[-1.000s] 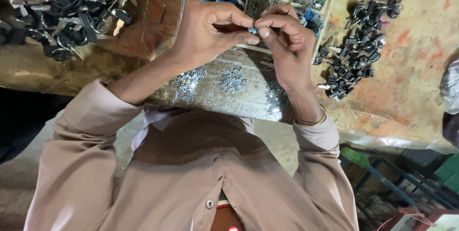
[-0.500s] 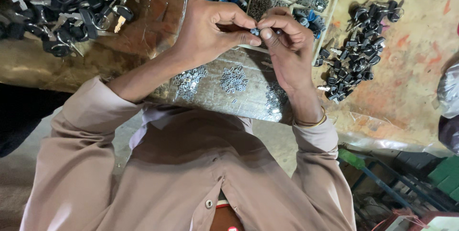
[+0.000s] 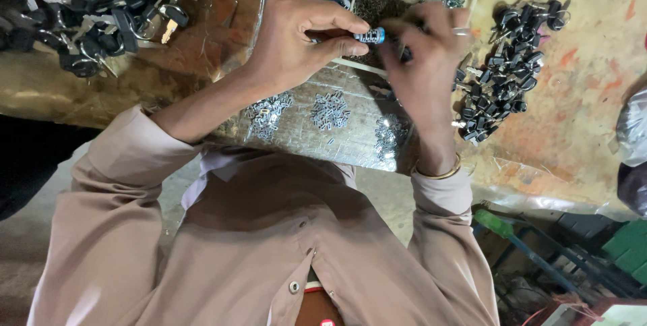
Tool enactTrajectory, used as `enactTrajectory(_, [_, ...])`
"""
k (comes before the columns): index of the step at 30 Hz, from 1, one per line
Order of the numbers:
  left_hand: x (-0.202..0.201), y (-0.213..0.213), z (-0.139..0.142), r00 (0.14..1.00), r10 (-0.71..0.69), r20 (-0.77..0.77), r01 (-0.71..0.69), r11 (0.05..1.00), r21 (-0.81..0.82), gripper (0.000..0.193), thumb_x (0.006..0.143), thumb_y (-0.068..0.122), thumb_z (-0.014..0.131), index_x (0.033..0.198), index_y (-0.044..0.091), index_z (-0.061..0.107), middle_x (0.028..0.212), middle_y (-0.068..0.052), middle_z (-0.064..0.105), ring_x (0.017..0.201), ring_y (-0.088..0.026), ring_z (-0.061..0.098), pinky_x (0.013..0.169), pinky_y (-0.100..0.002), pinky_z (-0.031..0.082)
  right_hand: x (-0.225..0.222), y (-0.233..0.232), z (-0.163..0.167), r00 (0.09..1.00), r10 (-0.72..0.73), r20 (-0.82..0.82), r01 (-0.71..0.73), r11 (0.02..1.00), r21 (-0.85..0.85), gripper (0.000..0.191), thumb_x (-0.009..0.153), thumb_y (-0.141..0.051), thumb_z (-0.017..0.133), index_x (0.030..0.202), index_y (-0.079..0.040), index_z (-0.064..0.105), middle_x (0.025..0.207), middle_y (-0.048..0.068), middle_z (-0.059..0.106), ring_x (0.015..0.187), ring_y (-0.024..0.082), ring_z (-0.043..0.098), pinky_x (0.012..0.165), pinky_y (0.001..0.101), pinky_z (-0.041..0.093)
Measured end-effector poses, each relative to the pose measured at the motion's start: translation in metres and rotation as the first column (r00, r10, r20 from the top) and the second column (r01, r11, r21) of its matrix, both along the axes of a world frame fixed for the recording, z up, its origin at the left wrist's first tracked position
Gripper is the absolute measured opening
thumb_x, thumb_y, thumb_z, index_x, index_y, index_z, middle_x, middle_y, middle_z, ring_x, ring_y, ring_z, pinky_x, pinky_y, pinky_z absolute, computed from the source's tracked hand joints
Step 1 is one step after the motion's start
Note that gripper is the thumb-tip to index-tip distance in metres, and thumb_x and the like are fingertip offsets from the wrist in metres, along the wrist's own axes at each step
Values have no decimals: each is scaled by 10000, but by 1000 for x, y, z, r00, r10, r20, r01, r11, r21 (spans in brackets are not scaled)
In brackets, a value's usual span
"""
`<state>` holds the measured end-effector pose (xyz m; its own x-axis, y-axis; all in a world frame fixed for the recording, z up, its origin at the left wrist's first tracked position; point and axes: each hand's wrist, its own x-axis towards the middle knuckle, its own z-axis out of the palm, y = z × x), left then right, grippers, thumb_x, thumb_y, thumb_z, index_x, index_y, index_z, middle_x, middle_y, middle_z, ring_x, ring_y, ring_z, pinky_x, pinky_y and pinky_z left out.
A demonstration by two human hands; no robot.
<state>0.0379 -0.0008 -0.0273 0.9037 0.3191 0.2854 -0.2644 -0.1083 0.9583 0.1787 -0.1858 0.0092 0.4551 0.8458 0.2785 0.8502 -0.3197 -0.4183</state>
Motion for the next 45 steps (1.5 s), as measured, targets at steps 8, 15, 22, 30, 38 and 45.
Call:
enactTrajectory(8, [2,0,8,999,40,-35,-37,996,83,160,981,-23,815,1131,-7,762,1105,-116,779,1015,-187,798,845,-273,669,6,-6,-9,999,-27,-41,25,999,-42,119,963,-66,820,1055,-102,754,1095,47,624,1111,274,478,929,447,307])
enactTrajectory(15, [1,-1,10,996,51,-68,-40,987,154,201,956,-41,822,1147,-10,764,1104,-124,785,989,-180,794,819,-277,645,1,-3,-2,962,79,-263,-33,984,174,101,1073,-30,785,1118,-24,695,1147,93,639,1090,246,555,898,350,471])
enactTrajectory(22, [1,-4,7,997,48,-58,-44,997,66,204,945,-37,847,1113,-34,730,1092,-106,783,1063,-187,788,903,-285,655,-7,0,-1,847,185,-499,-39,957,287,119,1089,24,733,1200,3,697,1207,113,666,1040,185,655,901,282,534])
enactTrajectory(30, [0,-2,9,999,29,-31,-27,998,60,155,959,-45,840,1070,-30,732,1079,-100,784,1052,-182,791,896,-276,652,-10,-1,-4,860,167,-483,-13,952,306,152,1024,41,795,1165,10,746,1186,125,716,1082,206,706,894,278,559])
enactTrajectory(38, [-1,-2,3,999,34,-10,-33,996,82,156,963,-56,832,1080,-34,731,1094,-110,781,1060,-194,791,908,-289,662,-9,1,4,923,171,-346,-79,961,263,155,1001,41,820,1134,-4,755,1165,106,717,1044,209,719,895,307,587])
enactTrajectory(45, [-2,-6,-1,997,78,1,-77,979,187,160,920,-60,840,1050,-23,754,1078,-139,783,1033,-215,793,879,-294,659,-12,0,14,979,195,-55,-188,976,109,190,987,39,821,1153,8,733,1144,100,669,1044,258,693,848,323,569])
